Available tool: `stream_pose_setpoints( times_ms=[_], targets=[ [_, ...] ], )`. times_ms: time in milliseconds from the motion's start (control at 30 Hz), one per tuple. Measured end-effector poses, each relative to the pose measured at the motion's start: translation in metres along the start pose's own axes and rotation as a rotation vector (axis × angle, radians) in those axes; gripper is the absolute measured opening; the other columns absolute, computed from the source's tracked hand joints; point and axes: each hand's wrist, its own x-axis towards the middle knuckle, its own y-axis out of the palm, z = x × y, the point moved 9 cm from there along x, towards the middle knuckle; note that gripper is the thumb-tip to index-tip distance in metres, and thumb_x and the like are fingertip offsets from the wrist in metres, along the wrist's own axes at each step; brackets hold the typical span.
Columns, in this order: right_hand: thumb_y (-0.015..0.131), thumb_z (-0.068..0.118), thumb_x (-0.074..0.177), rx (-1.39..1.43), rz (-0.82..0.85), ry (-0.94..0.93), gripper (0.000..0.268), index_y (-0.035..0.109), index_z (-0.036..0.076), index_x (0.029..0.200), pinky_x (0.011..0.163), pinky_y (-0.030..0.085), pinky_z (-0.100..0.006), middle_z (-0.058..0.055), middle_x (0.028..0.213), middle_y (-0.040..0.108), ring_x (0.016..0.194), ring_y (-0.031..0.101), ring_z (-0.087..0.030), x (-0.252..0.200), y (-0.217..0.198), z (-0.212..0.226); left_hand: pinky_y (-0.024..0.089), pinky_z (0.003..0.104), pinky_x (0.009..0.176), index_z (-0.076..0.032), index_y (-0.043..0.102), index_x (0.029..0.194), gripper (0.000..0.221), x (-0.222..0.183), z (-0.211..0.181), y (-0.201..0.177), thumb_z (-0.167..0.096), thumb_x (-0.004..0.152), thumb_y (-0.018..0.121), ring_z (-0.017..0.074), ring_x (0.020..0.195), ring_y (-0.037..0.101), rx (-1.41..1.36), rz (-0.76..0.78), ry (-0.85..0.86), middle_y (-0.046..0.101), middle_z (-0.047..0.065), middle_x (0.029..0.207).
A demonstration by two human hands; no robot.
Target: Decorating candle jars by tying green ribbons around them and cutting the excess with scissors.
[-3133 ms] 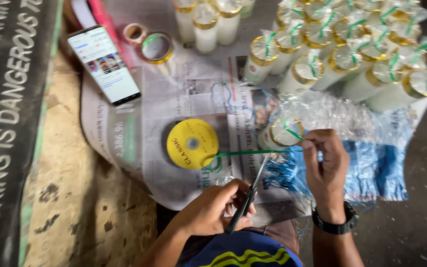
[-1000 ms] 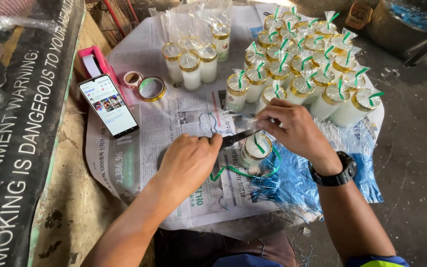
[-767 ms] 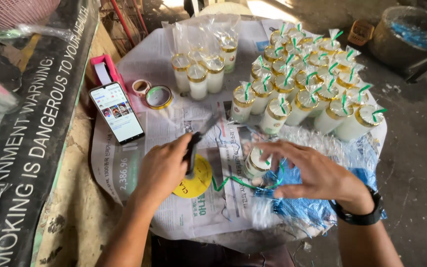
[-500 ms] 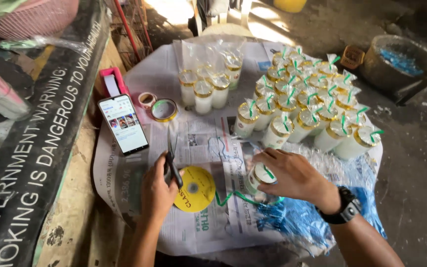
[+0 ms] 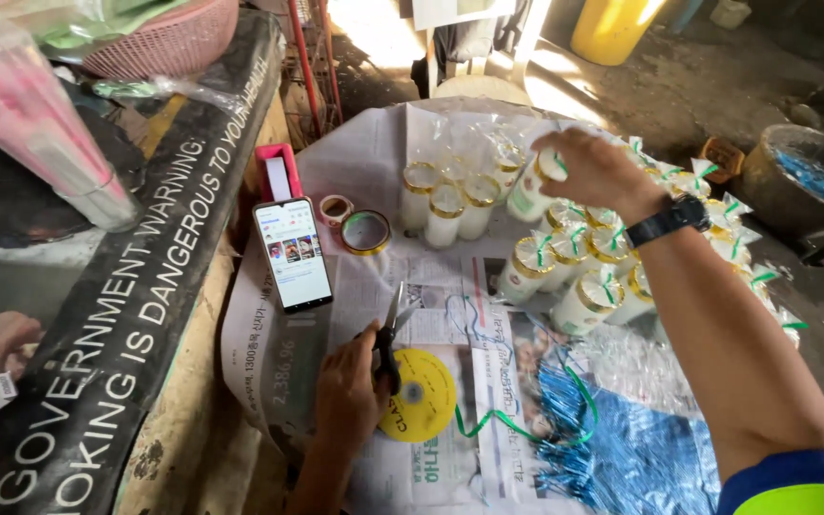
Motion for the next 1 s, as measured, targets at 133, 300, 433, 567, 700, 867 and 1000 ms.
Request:
stream_pose_setpoints(
  times_ms=[133,300,433,567,700,867,1000],
  targets=[
    [0.06,0.023,0.076,0.06,0.239,0.032,0.043,0.046,0.021,0.116,0.075,0.043,-0.036,-0.006,0.113,0.051,0.094,0.053,-0.023,0.006,0.04,0.006,0.043,0.04,0.082,-0.003,0.041,0.119,0.057,-0.001,0.005,0.003,-0.006,0.066,0.061,0.0262,0.099,0.055,0.01,-0.021,-0.01,0.057,0.011,0.11],
    [0.059,0.033,0.074,0.033,0.443,0.057,0.051,0.042,0.027,0.121,0.085,0.04,-0.037,0.002,0.129,0.042,0.111,0.046,-0.022,0.014,0.076,-0.001,0.045,0.038,0.077,-0.003,0.041,0.119,0.057,0.001,0.002,-0.002,-0.005,0.066,0.06,0.0259,0.093,0.058,0.004,-0.044,-0.001,0.059,0.011,0.104],
    [0.031,0.037,0.09,-0.571,0.532,-0.124,0.033,0.043,0.019,0.116,0.104,0.029,-0.022,0.009,0.115,0.047,0.114,0.037,-0.004,0.061,0.132,-0.058,0.045,0.041,0.081,-0.001,0.037,0.121,0.066,0.002,0.002,-0.005,0.0,0.061,0.064,0.0273,0.097,0.057,-0.043,-0.047,-0.017,0.058,0.014,0.107],
    [0.046,0.034,0.084,0.313,-0.066,0.181,0.03,0.059,0.017,0.106,0.082,0.039,-0.04,-0.012,0.117,0.045,0.11,0.042,-0.026,0.055,0.049,-0.025,0.043,0.04,0.083,0.0,0.04,0.12,0.063,-0.003,0.016,0.004,-0.005,0.063,0.066,0.026,0.096,0.058,-0.05,-0.011,-0.091,0.059,0.012,0.104],
    [0.048,0.03,0.081,0.927,-0.076,0.323,0.051,0.038,0.012,0.127,0.09,0.035,-0.027,-0.006,0.131,0.036,0.111,0.042,-0.019,0.094,0.11,-0.07,0.04,0.035,0.082,-0.008,0.042,0.122,0.07,-0.005,0.031,0.018,-0.01,0.056,0.067,0.0266,0.087,0.056,0.036,0.051,-0.133,0.059,0.008,0.099],
    [0.058,0.027,0.078,1.335,-0.237,0.213,0.057,0.038,0.002,0.125,0.085,0.04,-0.024,-0.011,0.123,0.047,0.108,0.05,-0.018,0.108,0.095,-0.096,0.042,0.035,0.081,-0.01,0.047,0.118,0.063,-0.01,0.04,0.017,-0.017,0.058,0.066,0.0307,0.088,0.056,0.025,0.053,-0.274,0.06,0.01,0.102],
    [0.039,0.015,0.091,1.017,-0.489,-0.988,0.017,0.041,0.014,0.108,0.092,0.025,-0.038,-0.002,0.114,0.038,0.107,0.034,-0.015,0.004,-0.034,-0.032,0.046,0.033,0.071,-0.004,0.053,0.11,0.047,-0.01,0.027,0.003,-0.025,0.07,0.066,0.0274,0.082,0.059,0.058,-0.114,-0.127,0.062,0.012,0.094]
  ],
)
